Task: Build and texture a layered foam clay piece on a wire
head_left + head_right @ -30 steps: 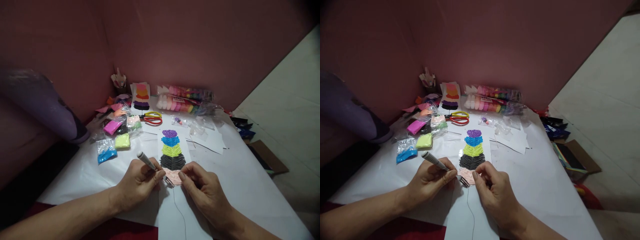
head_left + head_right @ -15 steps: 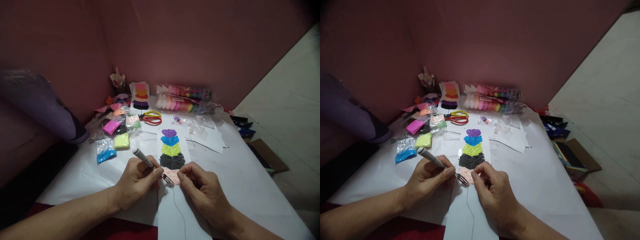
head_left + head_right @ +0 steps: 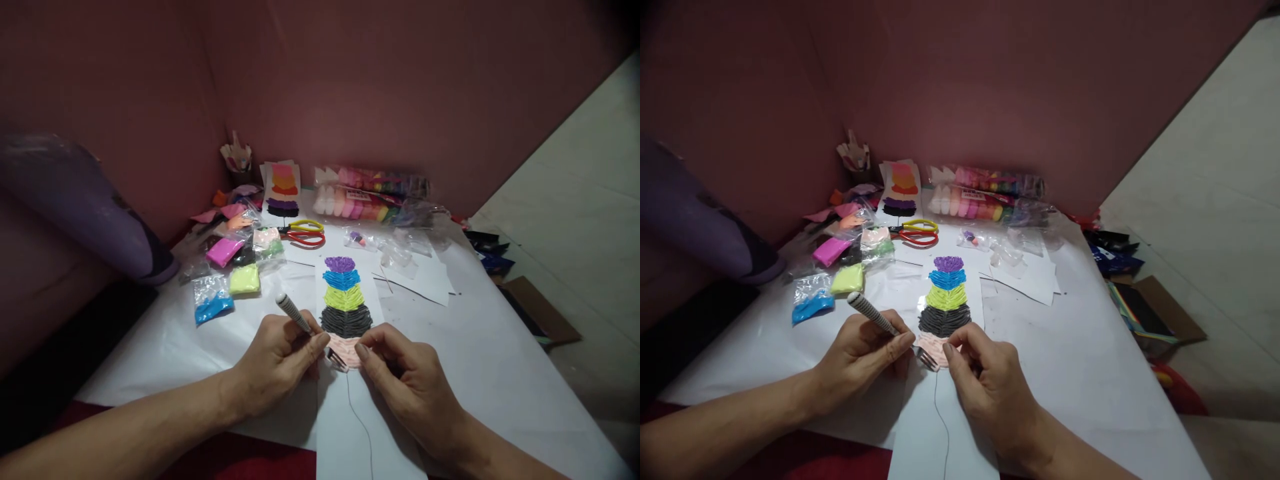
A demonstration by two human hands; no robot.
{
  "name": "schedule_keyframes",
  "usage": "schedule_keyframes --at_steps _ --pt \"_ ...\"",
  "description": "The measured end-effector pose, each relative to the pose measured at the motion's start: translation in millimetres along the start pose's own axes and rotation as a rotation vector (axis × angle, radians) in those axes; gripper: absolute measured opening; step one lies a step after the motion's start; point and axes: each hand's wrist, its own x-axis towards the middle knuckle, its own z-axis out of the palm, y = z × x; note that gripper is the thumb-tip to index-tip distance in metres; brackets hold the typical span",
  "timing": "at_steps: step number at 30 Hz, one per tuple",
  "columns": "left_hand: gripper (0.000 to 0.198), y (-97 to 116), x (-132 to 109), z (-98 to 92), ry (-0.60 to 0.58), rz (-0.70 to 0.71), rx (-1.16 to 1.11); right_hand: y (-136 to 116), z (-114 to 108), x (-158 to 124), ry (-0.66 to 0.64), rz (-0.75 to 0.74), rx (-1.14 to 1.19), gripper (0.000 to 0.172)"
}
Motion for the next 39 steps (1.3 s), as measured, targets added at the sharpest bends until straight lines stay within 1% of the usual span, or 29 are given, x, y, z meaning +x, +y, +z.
schedule_keyframes --at_steps 4,8,10,15,19,24,27,31,35,37,39 --pt "0.03 3 -1 -0.4 0.014 -0.021 0.035 0 -1 -1 -0.005 0.003 -0.003 0.018" --pt "0.03 5 -1 -1.2 0.028 -0.011 0.064 -1 -1 -1 -0.008 -0.006 -0.008 0.018" --pt "0.029 6 -1 -1.8 0.04 0.026 0.089 0 0 0 -0.009 -0.006 -0.013 0.018" --pt "0.024 7 0 -3.6 0.088 0.207 0.197 -1 1 -1 0.005 -0.015 -0.035 0.017" --pt "0.018 8 0 -4.8 0.115 0.28 0.268 0 1 -2 0.01 -0.025 -0.04 0.017" --pt "0.017 9 -1 -6.5 0.134 0.371 0.329 1 1 -1 0.007 -0.017 -0.047 0.017" --pt "0.017 10 -3 -8.4 0.144 0.4 0.32 1 1 -1 0.01 -0.023 -0.048 0.017" --pt "0.012 9 -8 -10.6 0.212 0.427 0.303 -1 1 -1 0.0 -0.007 -0.037 0.019" --pt "0.014 6 -11 -10.8 0.262 0.453 0.282 -2 1 -3 0.006 0.007 -0.026 0.02" --pt "0.015 5 -12 -10.2 0.253 0.46 0.267 -2 2 -3 0.025 0.001 -0.009 0.021" --pt "0.014 6 -13 -9.8 0.219 0.469 0.283 -3 1 -3 0.041 -0.023 -0.002 0.024"
